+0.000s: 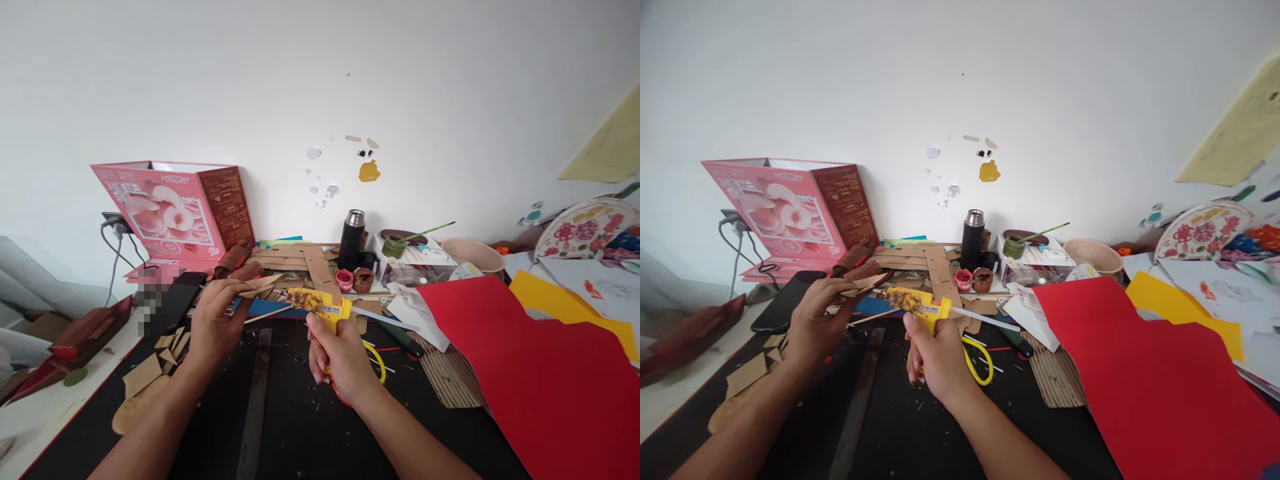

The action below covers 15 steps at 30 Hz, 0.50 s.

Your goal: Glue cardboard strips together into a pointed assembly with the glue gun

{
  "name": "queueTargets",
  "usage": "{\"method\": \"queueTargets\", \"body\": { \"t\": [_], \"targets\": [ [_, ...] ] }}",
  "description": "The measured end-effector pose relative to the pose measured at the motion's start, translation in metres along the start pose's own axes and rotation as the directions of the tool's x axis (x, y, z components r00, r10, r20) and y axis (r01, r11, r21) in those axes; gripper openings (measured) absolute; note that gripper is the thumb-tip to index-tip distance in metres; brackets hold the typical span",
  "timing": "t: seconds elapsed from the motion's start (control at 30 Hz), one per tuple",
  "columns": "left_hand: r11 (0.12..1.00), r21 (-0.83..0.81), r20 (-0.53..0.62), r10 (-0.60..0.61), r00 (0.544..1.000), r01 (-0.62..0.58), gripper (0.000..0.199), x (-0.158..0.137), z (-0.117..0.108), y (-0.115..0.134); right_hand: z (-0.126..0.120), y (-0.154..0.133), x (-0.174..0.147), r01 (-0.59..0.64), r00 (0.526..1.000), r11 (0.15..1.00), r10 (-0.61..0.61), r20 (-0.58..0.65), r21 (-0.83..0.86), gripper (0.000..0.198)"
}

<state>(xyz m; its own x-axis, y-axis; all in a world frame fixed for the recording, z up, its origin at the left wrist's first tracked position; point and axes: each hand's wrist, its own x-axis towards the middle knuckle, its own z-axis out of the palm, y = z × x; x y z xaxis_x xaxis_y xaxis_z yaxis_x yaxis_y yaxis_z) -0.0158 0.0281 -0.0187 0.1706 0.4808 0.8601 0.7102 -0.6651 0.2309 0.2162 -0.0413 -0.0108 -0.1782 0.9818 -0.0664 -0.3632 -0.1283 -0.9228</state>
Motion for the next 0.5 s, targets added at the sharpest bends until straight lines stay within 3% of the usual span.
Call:
{"method": "queueTargets", "body": {
  "t": [0.5],
  "targets": [
    [0.994,0.078,0.010,0.072,0.997,-0.073,0.017,0.0012,-0.0026,0.0031,0.0008,-0.0014,-0.0001,-0.025,0.999,0.998,0.022,-0.048,-0.063,0.075]
  ]
}}
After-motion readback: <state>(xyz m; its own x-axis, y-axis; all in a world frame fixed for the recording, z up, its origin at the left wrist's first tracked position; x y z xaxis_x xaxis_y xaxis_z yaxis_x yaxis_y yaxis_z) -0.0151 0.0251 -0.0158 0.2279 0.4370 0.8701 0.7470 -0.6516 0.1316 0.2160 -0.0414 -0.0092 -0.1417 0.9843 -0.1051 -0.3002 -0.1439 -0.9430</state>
